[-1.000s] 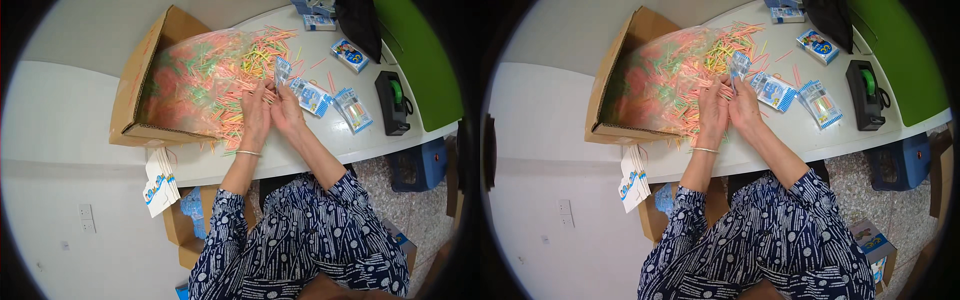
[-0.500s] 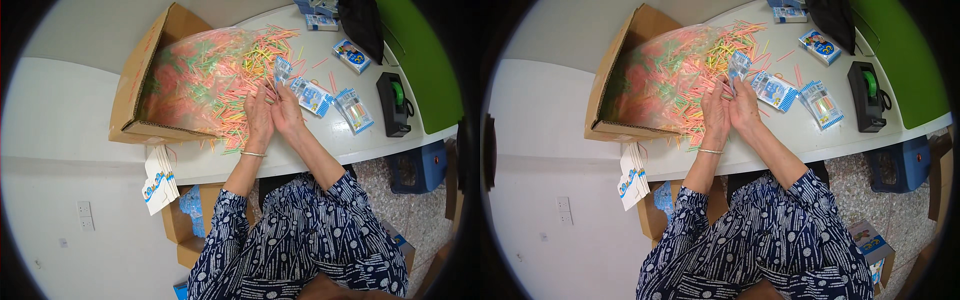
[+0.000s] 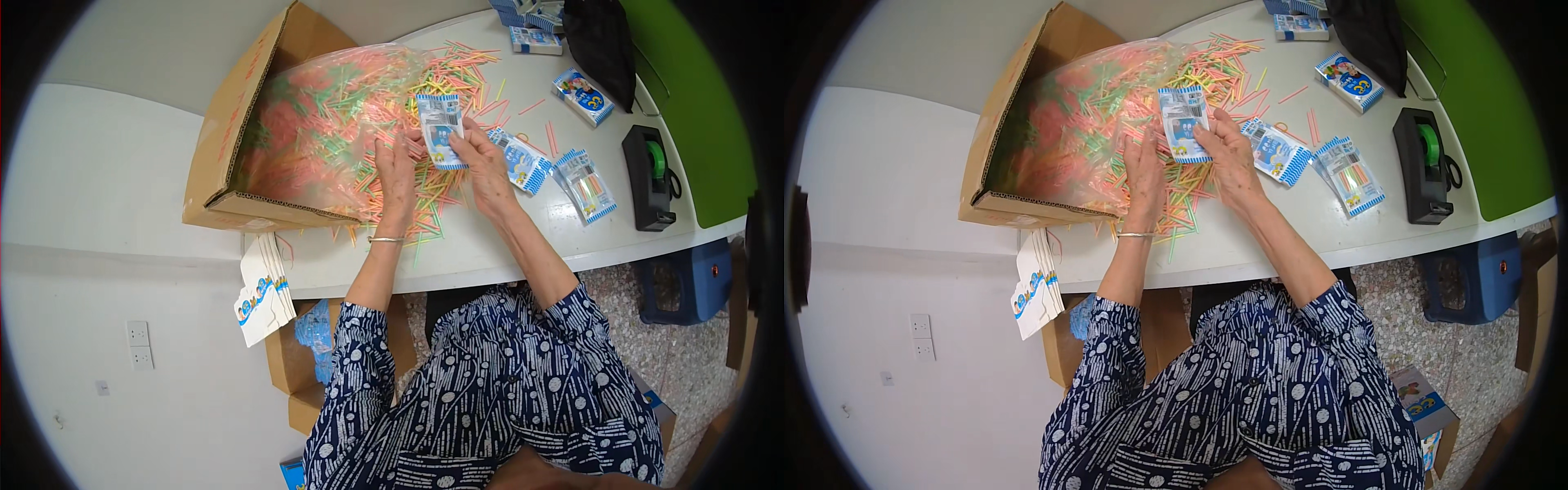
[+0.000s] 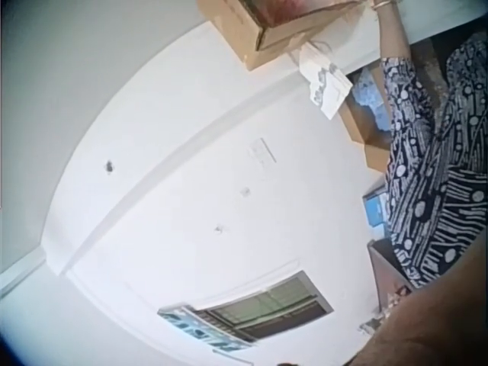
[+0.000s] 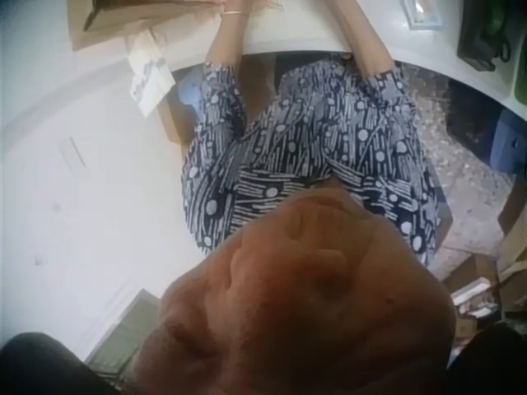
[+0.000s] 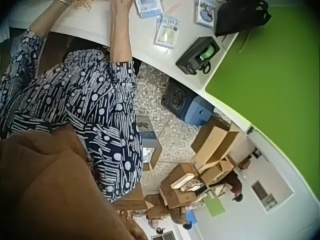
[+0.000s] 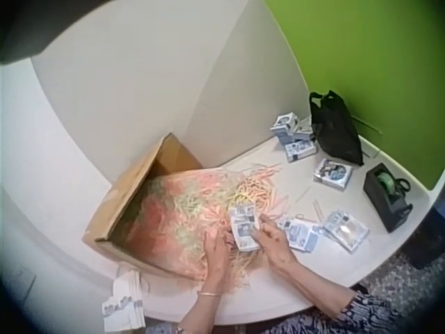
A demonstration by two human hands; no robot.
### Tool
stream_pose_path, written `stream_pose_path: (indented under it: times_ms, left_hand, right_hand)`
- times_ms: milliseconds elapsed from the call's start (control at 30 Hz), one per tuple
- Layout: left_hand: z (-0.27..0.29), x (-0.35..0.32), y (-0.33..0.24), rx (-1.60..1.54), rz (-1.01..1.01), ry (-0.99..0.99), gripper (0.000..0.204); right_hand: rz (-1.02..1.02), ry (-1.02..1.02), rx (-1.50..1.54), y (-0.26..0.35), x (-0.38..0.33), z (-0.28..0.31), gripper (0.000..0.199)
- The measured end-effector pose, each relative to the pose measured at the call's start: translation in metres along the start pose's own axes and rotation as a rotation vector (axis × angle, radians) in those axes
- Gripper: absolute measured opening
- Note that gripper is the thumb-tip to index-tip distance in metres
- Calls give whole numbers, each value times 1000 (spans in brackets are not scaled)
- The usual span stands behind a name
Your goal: Packaging colorful plastic sticks into small blue packets at a workspace.
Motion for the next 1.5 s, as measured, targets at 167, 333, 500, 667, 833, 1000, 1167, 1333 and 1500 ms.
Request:
stream_pose_path:
  times_ms: [167,333,500,667,833,1000,1167,1333,1500]
  left_hand:
    - [7,1,0,3,156,-90,30]
    - [-2,9,-22,-372,114,6,28]
    - [-25,2,-52,-374,49,148,30]
    - [-39,-12,-62,-296,20,249,37]
    - [-47,-24,-63,-239,47,248,38]
    - [-44,-30,-53,-109,71,375,39]
    - [-47,-40,-49,-39,104,445,37]
    - [-39,-38,-50,119,-53,494,38]
    - [-45,-42,-59,521,-218,552,38]
  right_hand:
    - [-124,145,-108,27,-11,5,15]
    - [-231,307,-518,40,-19,24,21]
    - [-291,364,-503,56,-31,28,23]
    - [-325,405,-484,59,-32,36,24]
    - [-356,410,-401,62,-34,33,23]
    - [-353,420,-403,58,-34,40,22]
    - [-315,431,-406,61,-37,40,23]
    - [-310,387,-376,63,-36,41,28]
    - [-294,373,-355,59,-35,48,30]
Point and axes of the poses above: each hand's wrist, its own x-axis towards the middle knuckle, its own z-axis out of the back of the hand, y = z × x, the point moved 5 cm from there along x, towards the middle knuckle, and after that the axes turned 1 degree about z, right-handed, at the moved point
